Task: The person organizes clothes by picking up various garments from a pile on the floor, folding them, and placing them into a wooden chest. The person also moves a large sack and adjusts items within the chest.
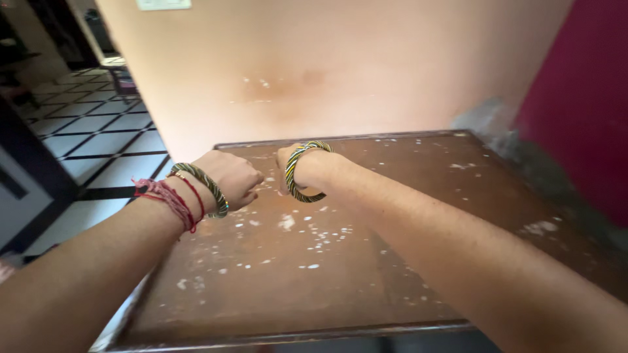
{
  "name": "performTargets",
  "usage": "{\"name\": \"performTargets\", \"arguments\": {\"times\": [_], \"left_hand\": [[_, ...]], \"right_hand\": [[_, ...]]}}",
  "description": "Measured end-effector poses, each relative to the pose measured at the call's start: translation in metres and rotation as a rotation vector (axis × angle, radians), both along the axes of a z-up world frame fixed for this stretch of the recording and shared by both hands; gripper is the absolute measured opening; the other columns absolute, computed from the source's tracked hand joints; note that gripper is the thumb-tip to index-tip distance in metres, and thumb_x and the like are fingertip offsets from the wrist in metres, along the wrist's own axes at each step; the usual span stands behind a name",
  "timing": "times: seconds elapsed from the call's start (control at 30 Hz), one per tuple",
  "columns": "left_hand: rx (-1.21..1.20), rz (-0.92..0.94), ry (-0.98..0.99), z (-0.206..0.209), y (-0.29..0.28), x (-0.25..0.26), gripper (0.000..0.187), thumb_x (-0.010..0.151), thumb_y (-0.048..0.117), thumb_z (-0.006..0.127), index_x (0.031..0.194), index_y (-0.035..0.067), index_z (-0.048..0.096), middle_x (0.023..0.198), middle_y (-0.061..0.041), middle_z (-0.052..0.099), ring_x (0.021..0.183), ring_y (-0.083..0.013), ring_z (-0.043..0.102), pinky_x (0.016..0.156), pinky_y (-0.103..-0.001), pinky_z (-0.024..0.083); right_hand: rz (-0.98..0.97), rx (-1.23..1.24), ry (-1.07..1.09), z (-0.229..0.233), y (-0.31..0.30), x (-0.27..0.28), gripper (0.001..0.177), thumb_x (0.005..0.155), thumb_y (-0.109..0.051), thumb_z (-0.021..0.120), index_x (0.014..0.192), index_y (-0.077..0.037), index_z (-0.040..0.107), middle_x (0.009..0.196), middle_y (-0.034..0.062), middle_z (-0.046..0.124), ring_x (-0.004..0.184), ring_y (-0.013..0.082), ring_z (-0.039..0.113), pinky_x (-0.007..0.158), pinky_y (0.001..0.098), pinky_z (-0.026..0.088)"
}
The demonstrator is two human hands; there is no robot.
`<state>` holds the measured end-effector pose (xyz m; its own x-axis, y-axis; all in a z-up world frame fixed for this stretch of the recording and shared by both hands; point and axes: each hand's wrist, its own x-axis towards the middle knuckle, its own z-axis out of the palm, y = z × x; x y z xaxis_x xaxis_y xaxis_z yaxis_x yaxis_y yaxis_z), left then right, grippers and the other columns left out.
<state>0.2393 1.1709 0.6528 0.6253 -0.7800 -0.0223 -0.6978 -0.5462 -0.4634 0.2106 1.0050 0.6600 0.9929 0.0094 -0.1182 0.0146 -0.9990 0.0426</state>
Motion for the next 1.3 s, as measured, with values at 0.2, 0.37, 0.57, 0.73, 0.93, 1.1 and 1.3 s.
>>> {"name": "performTargets", "arguments": {"times": [0.2,0.37,0.57,0.73,0.93,1.1,1.3], "left_hand": [[-0.020,0.104,0.027,-0.015,0.092,0.029,0.026,0.090,0.039,0.066,0.103,0.017,0.073,0.098,-0.008,0.075,0.097,-0.0310,0.071,0.083,-0.046,0.057],[-0.059,0.172,0.052,-0.023,0.154,0.052,0.028,0.089,0.039,0.069,0.107,0.017,0.072,0.100,-0.010,0.074,0.098,-0.0315,0.071,0.084,-0.046,0.057],[-0.050,0.298,0.071,-0.025,0.213,0.084,0.025,0.090,0.034,0.064,0.111,0.021,0.073,0.099,-0.009,0.074,0.096,-0.0312,0.072,0.083,-0.046,0.058],[-0.003,0.305,0.057,-0.033,0.258,0.137,0.025,0.090,0.033,0.064,0.107,0.018,0.073,0.095,-0.010,0.075,0.095,-0.0316,0.072,0.083,-0.047,0.058],[-0.051,0.229,0.110,-0.043,0.295,0.248,0.024,0.086,0.027,0.065,0.107,0.019,0.074,0.098,-0.011,0.075,0.095,-0.0320,0.072,0.082,-0.047,0.058],[-0.085,0.150,0.117,-0.038,0.310,0.339,0.021,0.085,0.027,0.067,0.098,0.014,0.078,0.096,-0.015,0.075,0.094,-0.0334,0.073,0.083,-0.046,0.058],[-0.109,0.102,0.132,-0.032,0.336,0.410,0.021,0.086,0.030,0.069,0.094,0.012,0.078,0.092,-0.014,0.075,0.092,-0.0329,0.073,0.082,-0.046,0.058]], "right_hand": [[0.086,-0.044,0.049,-0.011,0.099,0.050,0.055,0.075,-0.045,0.084,0.111,-0.004,0.076,0.111,0.0194,0.076,0.099,0.0379,0.075,0.087,0.0496,0.060],[0.139,-0.049,0.048,-0.018,0.160,0.087,0.050,0.075,-0.042,0.082,0.107,-0.003,0.077,0.106,0.0185,0.078,0.097,0.0368,0.075,0.086,0.0500,0.060],[0.224,-0.095,0.012,-0.032,0.224,0.145,0.057,0.074,-0.043,0.086,0.111,-0.001,0.076,0.111,0.0189,0.075,0.101,0.0353,0.074,0.087,0.0463,0.059],[0.206,-0.039,0.059,-0.053,0.268,0.207,0.053,0.080,-0.041,0.084,0.114,0.000,0.076,0.113,0.0210,0.075,0.104,0.0355,0.074,0.087,0.0464,0.060],[0.128,0.027,0.156,-0.064,0.298,0.301,0.050,0.079,-0.036,0.085,0.115,-0.003,0.076,0.115,0.0192,0.076,0.105,0.0351,0.074,0.087,0.0469,0.059],[0.136,-0.028,0.158,-0.045,0.327,0.401,0.050,0.079,-0.039,0.084,0.115,-0.004,0.076,0.117,0.0182,0.075,0.106,0.0349,0.074,0.088,0.0475,0.059],[0.145,-0.130,0.153,-0.046,0.362,0.482,0.051,0.081,-0.043,0.083,0.115,-0.006,0.077,0.120,0.0169,0.075,0.108,0.0347,0.073,0.089,0.0483,0.059]]}}
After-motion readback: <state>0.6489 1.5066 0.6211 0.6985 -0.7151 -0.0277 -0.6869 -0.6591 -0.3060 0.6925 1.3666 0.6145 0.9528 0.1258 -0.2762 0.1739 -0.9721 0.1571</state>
